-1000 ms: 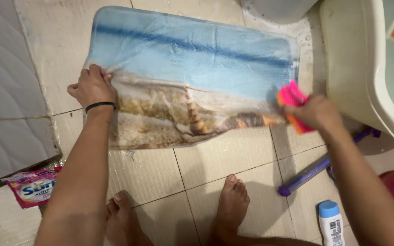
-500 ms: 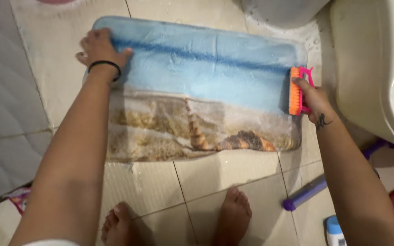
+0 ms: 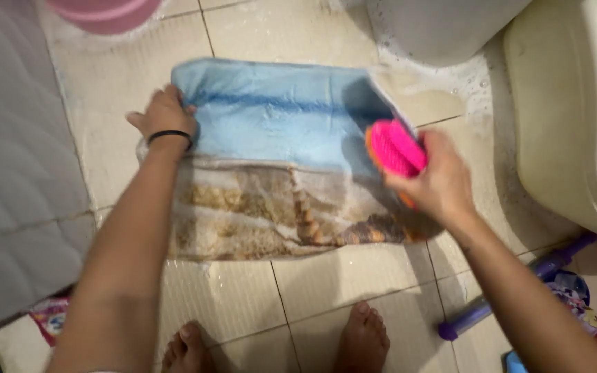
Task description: The person scrubs a beach-themed bath mat on the tiled floor using a pink brush and detergent. They rinse the mat with water from a blue scoop, wring it out, and continue scrubbing different sections to remove dirt.
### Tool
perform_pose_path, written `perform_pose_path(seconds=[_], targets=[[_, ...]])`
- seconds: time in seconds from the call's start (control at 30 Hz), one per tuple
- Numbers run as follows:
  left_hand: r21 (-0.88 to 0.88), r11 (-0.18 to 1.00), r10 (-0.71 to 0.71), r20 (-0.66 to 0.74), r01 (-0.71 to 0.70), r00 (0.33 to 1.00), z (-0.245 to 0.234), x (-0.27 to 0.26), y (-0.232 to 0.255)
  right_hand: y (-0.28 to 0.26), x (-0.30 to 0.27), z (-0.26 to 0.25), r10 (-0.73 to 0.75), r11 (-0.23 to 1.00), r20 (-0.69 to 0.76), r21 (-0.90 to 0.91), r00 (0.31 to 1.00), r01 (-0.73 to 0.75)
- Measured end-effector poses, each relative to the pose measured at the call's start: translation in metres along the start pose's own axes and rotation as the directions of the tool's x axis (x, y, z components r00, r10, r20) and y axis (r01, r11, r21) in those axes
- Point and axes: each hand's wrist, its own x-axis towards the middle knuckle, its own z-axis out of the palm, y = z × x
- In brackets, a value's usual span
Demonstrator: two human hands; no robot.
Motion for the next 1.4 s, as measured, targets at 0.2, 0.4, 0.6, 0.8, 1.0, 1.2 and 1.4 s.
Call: perform_pose_path(seconds=[0.2,0.4,0.6,0.8,1.0,1.2,1.4], targets=[[-0.164,0.986,-0.031,-0.401,-0.039,0.916,-0.037,0.000,-0.030,-0.004,0.084,0.004,-0.168,0.986,-0.316,-0.033,0.934,0.166],[-0.118,0.993,-0.013,-0.133,-0.003,0.991,-0.014,-0.084,-0.012,-0.039,0.074,0.028,0.026,0.991,-0.282,0.134,0.959,0.012],[0.217,0.975,-0.161,0.544,0.048,0.823,-0.026,-0.175,0.004,-0.139,-0.019,0.146,-0.248,0.958,0.270,-0.076,0.930,0.278],[0.322,0.946,-0.252,0.696,0.021,0.673,-0.028,-0.163,0.004,0.010,-0.008,0.115,-0.002,0.987,0.059,0.162,0.998,-0.007],[0.285,0.958,-0.231,0.682,0.039,0.694,-0.030,-0.168,0.010,0.084,-0.002,0.060,0.325,0.931,-0.146,-0.126,0.934,-0.343],[-0.043,0.881,0.470,0.203,-0.471,0.859,0.011,-0.205,0.087,-0.003,-0.011,0.107,0.281,0.945,0.101,-0.204,0.954,-0.256],[0.120,0.964,0.084,0.706,-0.236,0.703,0.037,-0.217,0.160,-0.067,-0.015,0.109,-0.019,0.992,0.206,-0.117,0.978,0.044]])
